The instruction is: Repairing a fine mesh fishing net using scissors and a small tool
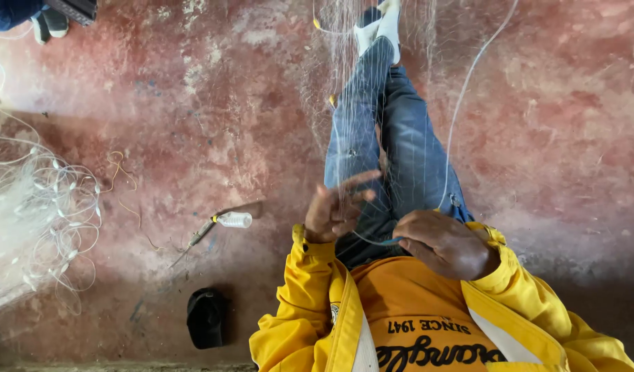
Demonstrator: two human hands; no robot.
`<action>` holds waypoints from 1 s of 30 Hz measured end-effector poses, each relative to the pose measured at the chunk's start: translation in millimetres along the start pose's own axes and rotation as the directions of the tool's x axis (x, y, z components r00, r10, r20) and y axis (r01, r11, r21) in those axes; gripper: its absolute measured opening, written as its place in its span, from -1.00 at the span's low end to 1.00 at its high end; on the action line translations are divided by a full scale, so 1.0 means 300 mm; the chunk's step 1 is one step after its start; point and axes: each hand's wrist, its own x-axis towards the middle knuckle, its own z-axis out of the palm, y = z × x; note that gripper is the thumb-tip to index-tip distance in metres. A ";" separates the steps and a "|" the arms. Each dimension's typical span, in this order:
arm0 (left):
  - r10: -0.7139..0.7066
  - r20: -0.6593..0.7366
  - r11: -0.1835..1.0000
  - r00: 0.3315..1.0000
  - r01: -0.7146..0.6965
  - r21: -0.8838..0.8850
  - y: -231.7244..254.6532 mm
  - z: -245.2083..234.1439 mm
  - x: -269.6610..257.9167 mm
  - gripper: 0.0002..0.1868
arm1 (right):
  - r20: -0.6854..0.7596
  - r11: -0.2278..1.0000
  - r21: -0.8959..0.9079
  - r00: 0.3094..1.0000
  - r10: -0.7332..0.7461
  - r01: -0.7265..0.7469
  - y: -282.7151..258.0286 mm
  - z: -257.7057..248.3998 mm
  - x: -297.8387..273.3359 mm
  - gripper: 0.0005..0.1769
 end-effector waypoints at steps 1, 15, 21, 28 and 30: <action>-0.005 0.004 1.000 1.000 0.005 0.001 0.005 0.011 0.007 0.04 | -0.004 1.000 -0.005 1.000 0.000 0.000 0.004 -0.001 -0.004 -0.88; 0.634 0.203 0.640 0.747 -0.653 0.405 0.077 0.225 0.073 -0.84 | 0.000 0.998 0.031 0.999 0.049 -0.049 -0.015 0.032 0.030 -0.83; 0.599 0.080 0.797 0.796 -0.603 0.037 0.029 0.152 0.029 -0.70 | -0.004 0.940 0.329 0.996 0.094 -0.087 -0.036 0.010 0.041 -0.86; 0.587 0.154 0.806 0.795 -0.592 -0.017 0.008 0.198 0.027 -0.80 | -0.276 0.757 0.653 0.938 0.208 0.024 0.097 -0.082 0.052 -0.76; 0.532 0.206 0.846 0.821 -0.526 -0.086 -0.014 0.192 0.025 -0.79 | -0.341 0.716 0.691 0.919 0.200 0.101 0.169 -0.094 0.093 -0.81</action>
